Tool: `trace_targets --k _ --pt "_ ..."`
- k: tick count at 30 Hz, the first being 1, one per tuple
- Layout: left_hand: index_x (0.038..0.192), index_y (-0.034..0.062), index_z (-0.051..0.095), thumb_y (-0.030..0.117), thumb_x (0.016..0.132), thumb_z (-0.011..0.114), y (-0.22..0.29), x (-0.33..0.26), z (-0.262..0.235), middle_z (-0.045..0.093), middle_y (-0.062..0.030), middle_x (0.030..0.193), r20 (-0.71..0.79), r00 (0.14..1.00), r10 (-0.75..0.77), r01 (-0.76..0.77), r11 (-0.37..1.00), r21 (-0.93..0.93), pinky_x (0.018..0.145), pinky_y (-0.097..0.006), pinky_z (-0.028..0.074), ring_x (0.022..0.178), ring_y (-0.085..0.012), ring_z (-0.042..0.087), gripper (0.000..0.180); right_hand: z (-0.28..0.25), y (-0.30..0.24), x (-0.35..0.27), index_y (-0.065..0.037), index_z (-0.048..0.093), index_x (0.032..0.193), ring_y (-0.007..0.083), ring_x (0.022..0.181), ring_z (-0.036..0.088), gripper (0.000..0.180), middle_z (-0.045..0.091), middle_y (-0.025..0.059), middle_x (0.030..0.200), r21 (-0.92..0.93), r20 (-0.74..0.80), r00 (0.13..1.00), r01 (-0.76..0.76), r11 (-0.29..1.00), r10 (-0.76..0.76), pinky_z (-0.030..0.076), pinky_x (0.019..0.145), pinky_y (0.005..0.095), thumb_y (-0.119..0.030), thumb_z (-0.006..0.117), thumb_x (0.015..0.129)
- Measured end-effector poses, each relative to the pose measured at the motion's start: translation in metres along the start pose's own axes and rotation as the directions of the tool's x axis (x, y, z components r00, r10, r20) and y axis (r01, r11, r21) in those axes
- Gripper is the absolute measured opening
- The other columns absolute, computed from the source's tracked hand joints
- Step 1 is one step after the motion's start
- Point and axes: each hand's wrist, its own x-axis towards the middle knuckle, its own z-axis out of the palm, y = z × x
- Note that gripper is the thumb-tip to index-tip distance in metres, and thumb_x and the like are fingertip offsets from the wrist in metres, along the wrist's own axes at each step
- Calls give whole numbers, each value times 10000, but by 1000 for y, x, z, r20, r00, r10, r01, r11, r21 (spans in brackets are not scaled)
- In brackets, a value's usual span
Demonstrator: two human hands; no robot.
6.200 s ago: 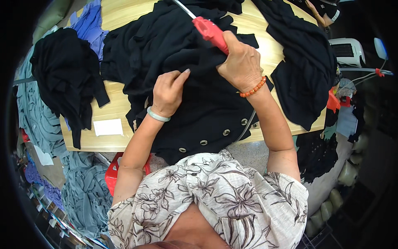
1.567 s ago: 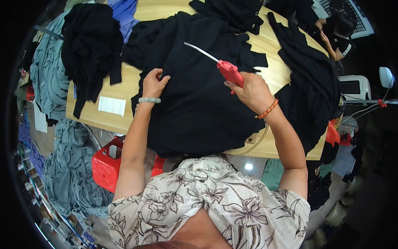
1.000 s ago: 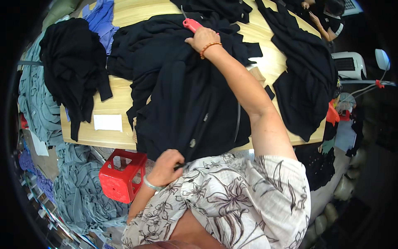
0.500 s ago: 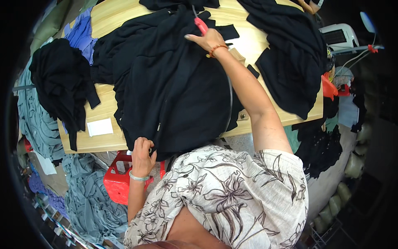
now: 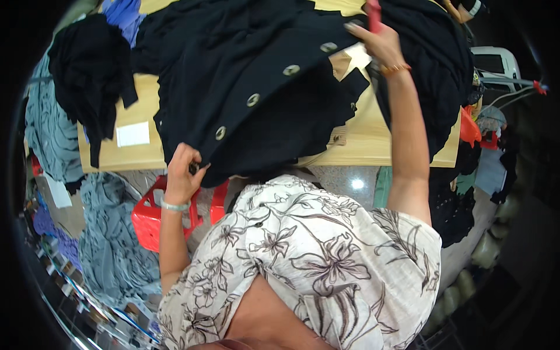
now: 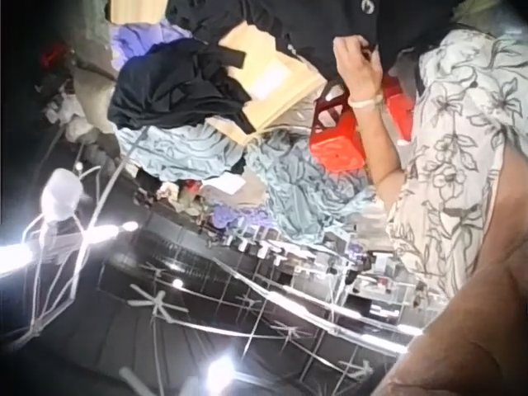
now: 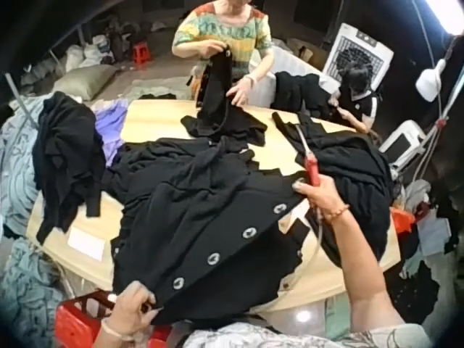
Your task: Trim loose threads from sweaters using scissors at a workbench.
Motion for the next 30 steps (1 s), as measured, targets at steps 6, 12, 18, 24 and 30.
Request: trace_targets --k 6,12,18,24,30 --pt "913 40 522 -47 663 750 -13 0 34 488 -112 919 76 997 6 -8 1000 26 709 -397 466 858 -312 541 349 -40 87 -77 -49 655 884 469 844 628 456 648 260 849 -796 39 996 82 600 -84 495 725 551 -500 592 903" --pt "919 38 529 -76 678 717 -21 -10 40 496 -114 882 20 999 -39 38 999 20 707 -377 459 824 -304 550 326 -10 53 -158 -70 482 1078 421 786 638 254 601 195 984 -676 151 954 292 676 -260 510 687 487 -221 618 925" --pt "881 27 545 -68 693 730 -28 -14 44 508 -85 832 -27 992 -124 121 987 -103 622 -319 448 698 -232 542 280 22 -8 -197 -73 520 1069 373 774 629 253 631 163 855 -290 555 766 545 787 -326 484 687 438 -118 667 868" --pt "830 19 560 -49 699 743 -42 -19 53 533 -58 804 -109 982 -155 123 959 -256 582 -248 433 648 -151 529 234 76 -12 -210 -52 493 1063 400 688 622 251 619 190 718 -265 834 528 638 723 -161 469 621 472 -152 631 878" --pt "825 51 610 73 703 783 -42 -22 51 614 -77 831 -207 977 54 -49 998 28 752 -372 467 822 -275 571 214 92 -28 -214 -59 521 1084 371 762 628 253 634 181 786 -245 858 491 650 719 -151 472 697 465 -144 616 865"
